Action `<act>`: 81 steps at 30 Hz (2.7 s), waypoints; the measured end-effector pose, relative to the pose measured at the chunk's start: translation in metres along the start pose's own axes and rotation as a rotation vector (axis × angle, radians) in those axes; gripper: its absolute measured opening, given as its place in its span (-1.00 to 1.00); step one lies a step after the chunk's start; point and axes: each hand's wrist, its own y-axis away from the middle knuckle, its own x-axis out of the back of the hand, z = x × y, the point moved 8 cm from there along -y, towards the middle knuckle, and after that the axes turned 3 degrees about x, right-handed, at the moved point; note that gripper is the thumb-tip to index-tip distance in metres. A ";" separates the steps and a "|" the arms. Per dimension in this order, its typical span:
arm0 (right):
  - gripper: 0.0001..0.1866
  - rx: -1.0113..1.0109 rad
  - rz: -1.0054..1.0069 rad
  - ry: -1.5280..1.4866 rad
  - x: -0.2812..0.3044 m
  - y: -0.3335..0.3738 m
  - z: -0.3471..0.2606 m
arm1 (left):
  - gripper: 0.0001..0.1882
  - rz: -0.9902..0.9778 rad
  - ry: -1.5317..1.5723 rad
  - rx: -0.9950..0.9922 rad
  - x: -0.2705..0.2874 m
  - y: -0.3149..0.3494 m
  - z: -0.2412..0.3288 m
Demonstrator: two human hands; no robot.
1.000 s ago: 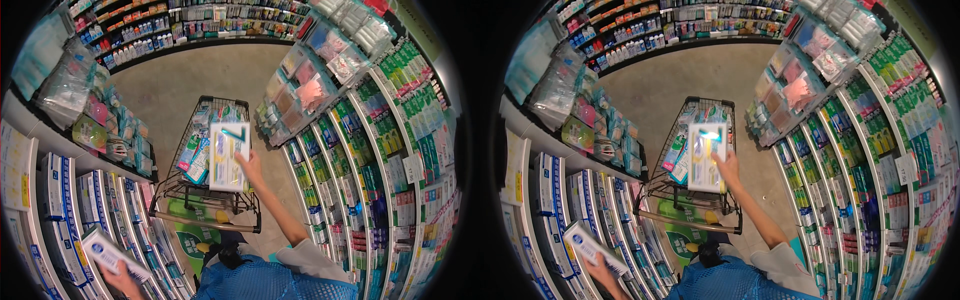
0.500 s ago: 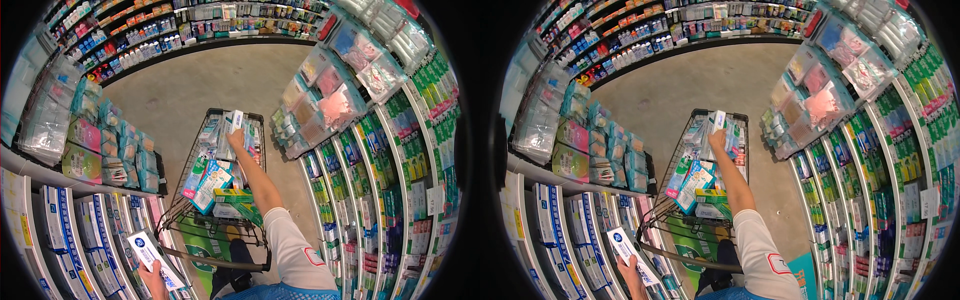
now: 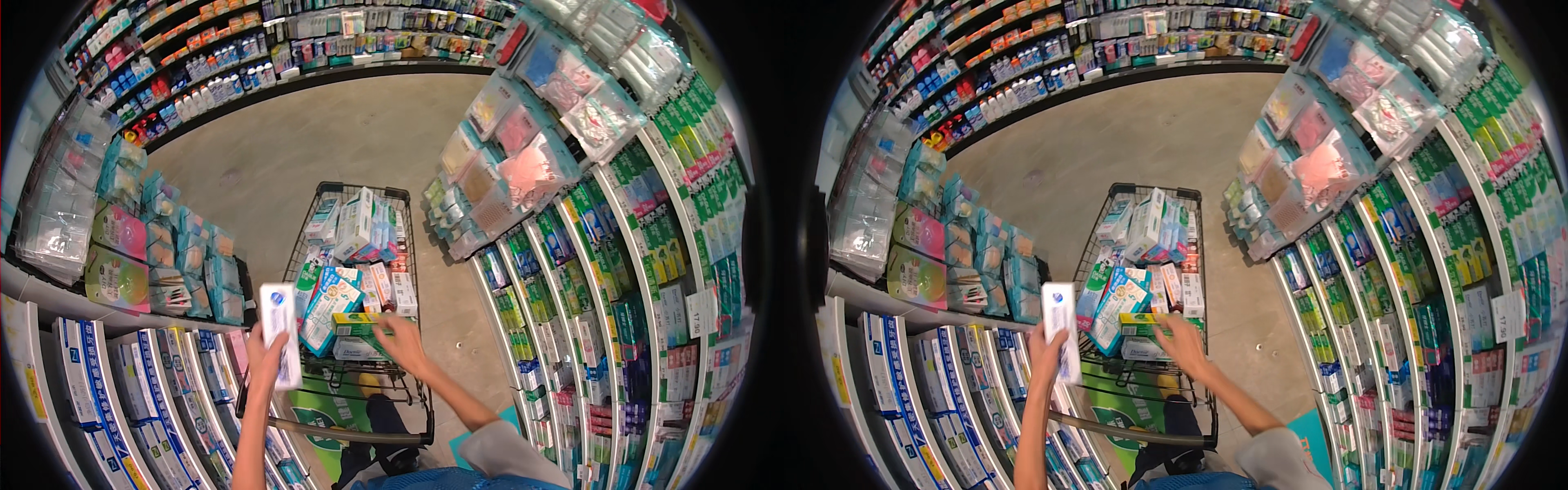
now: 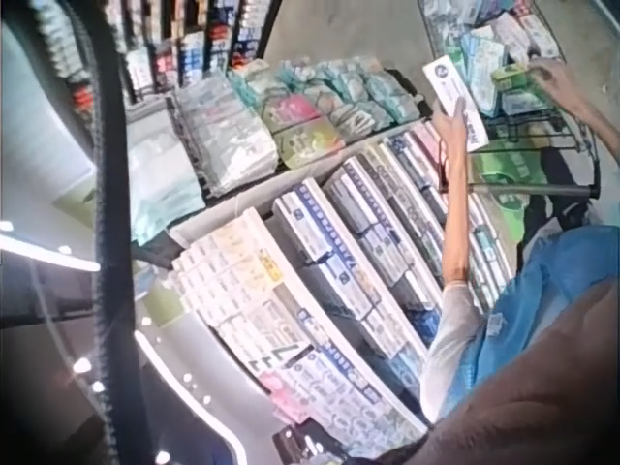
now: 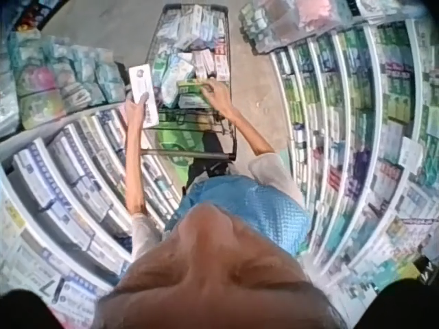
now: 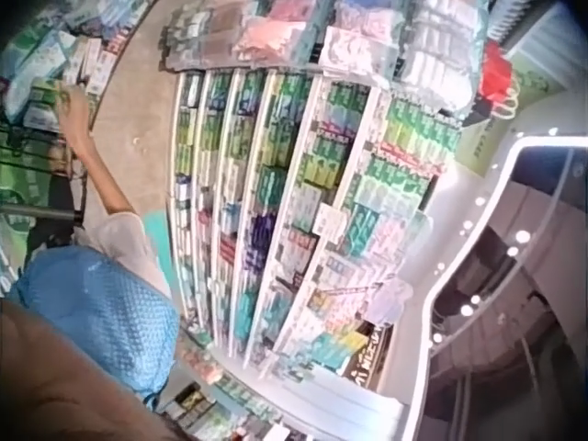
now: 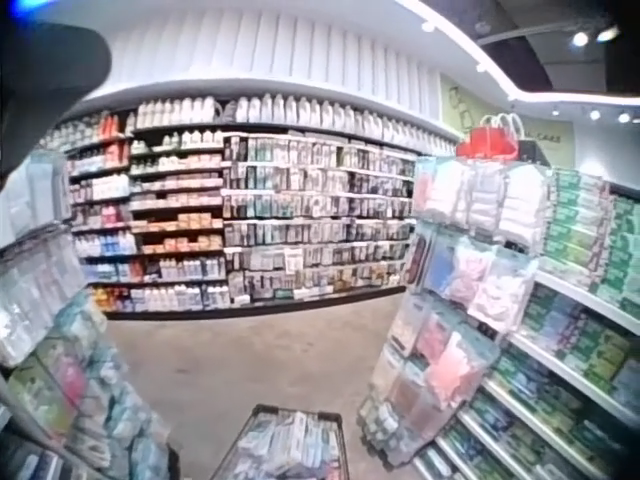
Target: Picking various toothpaste boxes from store shelves and scanning them into a cart using a handheld scanner.
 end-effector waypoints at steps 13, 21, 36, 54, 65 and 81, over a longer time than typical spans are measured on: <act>-0.88 -0.132 0.015 0.145 0.015 0.216 -0.025 | -0.49 -0.173 -1.138 -1.053 -0.269 -0.105 0.016; -0.91 -0.031 0.052 0.128 -0.001 0.201 -0.039 | -0.54 0.017 -0.909 -1.058 -0.178 -0.093 -0.003; -0.85 0.150 -0.187 0.118 -0.025 0.152 -0.082 | -0.67 0.671 -0.392 0.097 0.168 0.339 -0.148; 0.06 1.012 -0.160 -0.539 -0.203 -0.004 -0.678 | -0.64 1.029 -0.056 0.200 0.192 0.457 -0.231; 0.22 0.767 -0.134 -0.574 -0.256 -0.029 -0.709 | -0.72 1.212 -0.138 0.412 0.152 0.495 -0.232; 0.28 0.943 -0.080 -0.408 -0.249 -0.027 -0.719 | -0.73 1.108 0.078 0.400 0.141 0.464 -0.231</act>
